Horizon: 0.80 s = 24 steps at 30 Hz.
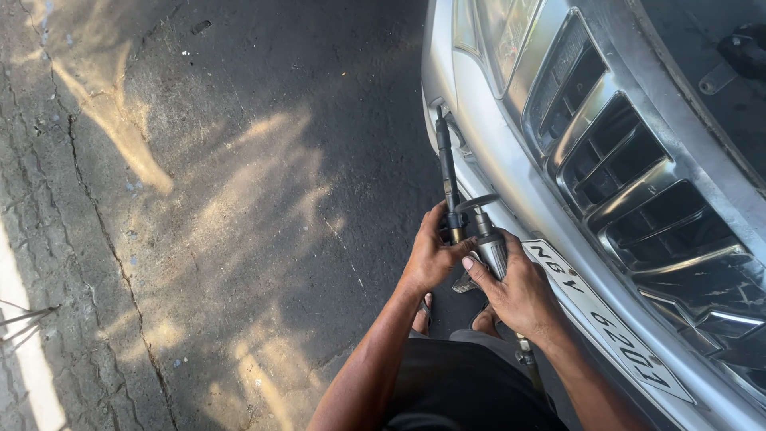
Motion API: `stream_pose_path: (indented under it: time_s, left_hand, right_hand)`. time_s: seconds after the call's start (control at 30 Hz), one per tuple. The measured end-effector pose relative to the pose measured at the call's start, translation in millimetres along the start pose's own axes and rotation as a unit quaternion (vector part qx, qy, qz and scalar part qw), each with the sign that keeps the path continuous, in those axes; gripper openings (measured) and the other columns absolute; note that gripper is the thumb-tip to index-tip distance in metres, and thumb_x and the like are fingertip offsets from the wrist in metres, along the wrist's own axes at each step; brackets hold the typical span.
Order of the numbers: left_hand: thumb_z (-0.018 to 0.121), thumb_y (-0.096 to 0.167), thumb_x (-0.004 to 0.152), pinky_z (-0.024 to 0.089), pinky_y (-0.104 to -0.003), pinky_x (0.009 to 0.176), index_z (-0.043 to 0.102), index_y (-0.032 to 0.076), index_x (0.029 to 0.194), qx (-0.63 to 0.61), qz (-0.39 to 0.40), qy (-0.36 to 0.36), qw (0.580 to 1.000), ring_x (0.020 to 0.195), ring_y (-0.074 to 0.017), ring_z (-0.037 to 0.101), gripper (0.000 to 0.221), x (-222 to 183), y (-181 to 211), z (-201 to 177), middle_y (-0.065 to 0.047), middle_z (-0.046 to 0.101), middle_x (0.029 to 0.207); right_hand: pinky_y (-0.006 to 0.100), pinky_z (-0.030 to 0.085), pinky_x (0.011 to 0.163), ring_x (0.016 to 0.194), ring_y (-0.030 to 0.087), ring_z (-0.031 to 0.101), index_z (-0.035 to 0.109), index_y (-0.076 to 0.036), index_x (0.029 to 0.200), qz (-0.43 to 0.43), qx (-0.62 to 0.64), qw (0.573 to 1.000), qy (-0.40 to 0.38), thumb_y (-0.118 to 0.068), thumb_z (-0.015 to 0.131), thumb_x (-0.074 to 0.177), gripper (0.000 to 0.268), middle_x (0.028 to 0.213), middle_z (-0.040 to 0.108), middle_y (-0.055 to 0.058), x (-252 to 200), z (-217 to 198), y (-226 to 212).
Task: Cleaning a fuel injector using a pneumatic rotary tool with a wire brush attachment
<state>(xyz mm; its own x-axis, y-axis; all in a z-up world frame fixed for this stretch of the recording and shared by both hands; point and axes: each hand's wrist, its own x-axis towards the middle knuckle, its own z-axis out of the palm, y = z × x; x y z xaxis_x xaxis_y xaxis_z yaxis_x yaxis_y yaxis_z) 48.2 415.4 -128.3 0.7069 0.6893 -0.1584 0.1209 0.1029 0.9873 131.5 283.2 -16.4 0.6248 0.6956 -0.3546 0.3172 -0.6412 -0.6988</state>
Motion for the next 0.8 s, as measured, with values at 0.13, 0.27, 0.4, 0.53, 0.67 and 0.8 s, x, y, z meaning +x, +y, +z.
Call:
stream_pose_path:
  time_s: [0.13, 0.27, 0.4, 0.53, 0.67, 0.8]
  left_hand:
    - [0.092, 0.016, 0.070, 0.059, -0.042, 0.093, 0.051, 0.008, 0.148, -0.032, -0.029, -0.003, 0.999, 0.110, -0.0363, 0.069, 0.089, 1, 6, -3, -0.020, 0.064, 0.120]
    - [0.093, 0.013, 0.068, 0.061, -0.047, 0.092, 0.053, 0.004, 0.145, -0.040, -0.024, 0.011, 0.999, 0.112, -0.0438, 0.068, 0.088, 0, 7, -8, -0.023, 0.065, 0.121]
    - [0.089, 0.007, 0.069, 0.059, -0.053, 0.096, 0.048, -0.004, 0.146, -0.062, 0.001, 0.010, 0.998, 0.118, -0.0498, 0.063, 0.088, -5, 18, -10, -0.028, 0.057, 0.125]
    - [0.086, 0.010, 0.076, 0.060, -0.053, 0.091, 0.046, -0.004, 0.148, -0.046, 0.034, -0.003, 0.998, 0.115, -0.0473, 0.063, 0.083, -5, 6, -12, -0.029, 0.056, 0.123]
    - [0.083, 0.010, 0.078, 0.059, -0.050, 0.089, 0.046, -0.004, 0.150, -0.054, 0.047, -0.018, 0.997, 0.113, -0.0370, 0.061, 0.082, -1, -1, -14, -0.023, 0.055, 0.121]
    - [0.088, 0.018, 0.075, 0.059, -0.050, 0.090, 0.048, -0.002, 0.149, -0.019, 0.064, -0.001, 0.998, 0.109, -0.0416, 0.064, 0.087, -3, 2, -10, -0.024, 0.058, 0.123]
  right_hand:
    - [0.063, 0.056, 0.083, 0.101, 0.051, 0.072, 0.048, -0.008, 0.146, 0.019, 0.003, 1.000, -0.006, -0.049, 0.070, 0.090, 0.073, 0.098, 0.076, 0.029, -5, -1, -12]
    - [0.063, 0.056, 0.082, 0.101, 0.051, 0.072, 0.047, -0.008, 0.147, 0.033, -0.001, 0.999, -0.004, -0.049, 0.072, 0.088, 0.075, 0.097, 0.076, 0.030, -12, 0, -22]
    - [0.061, 0.057, 0.083, 0.101, 0.050, 0.073, 0.047, -0.009, 0.146, 0.041, 0.001, 0.999, -0.007, -0.047, 0.074, 0.087, 0.076, 0.097, 0.077, 0.029, -15, 1, -25]
    - [0.061, 0.057, 0.084, 0.100, 0.051, 0.074, 0.046, -0.008, 0.147, 0.026, -0.002, 1.000, -0.002, -0.049, 0.073, 0.088, 0.077, 0.101, 0.077, 0.027, -8, 0, -22]
    - [0.064, 0.056, 0.084, 0.103, 0.053, 0.071, 0.044, -0.010, 0.149, 0.041, -0.020, 0.999, -0.003, -0.054, 0.072, 0.086, 0.082, 0.100, 0.075, 0.032, -12, -2, -26]
    - [0.064, 0.056, 0.084, 0.102, 0.053, 0.072, 0.045, -0.011, 0.149, 0.041, -0.018, 0.999, -0.002, -0.054, 0.072, 0.085, 0.082, 0.100, 0.075, 0.033, -16, -1, -28]
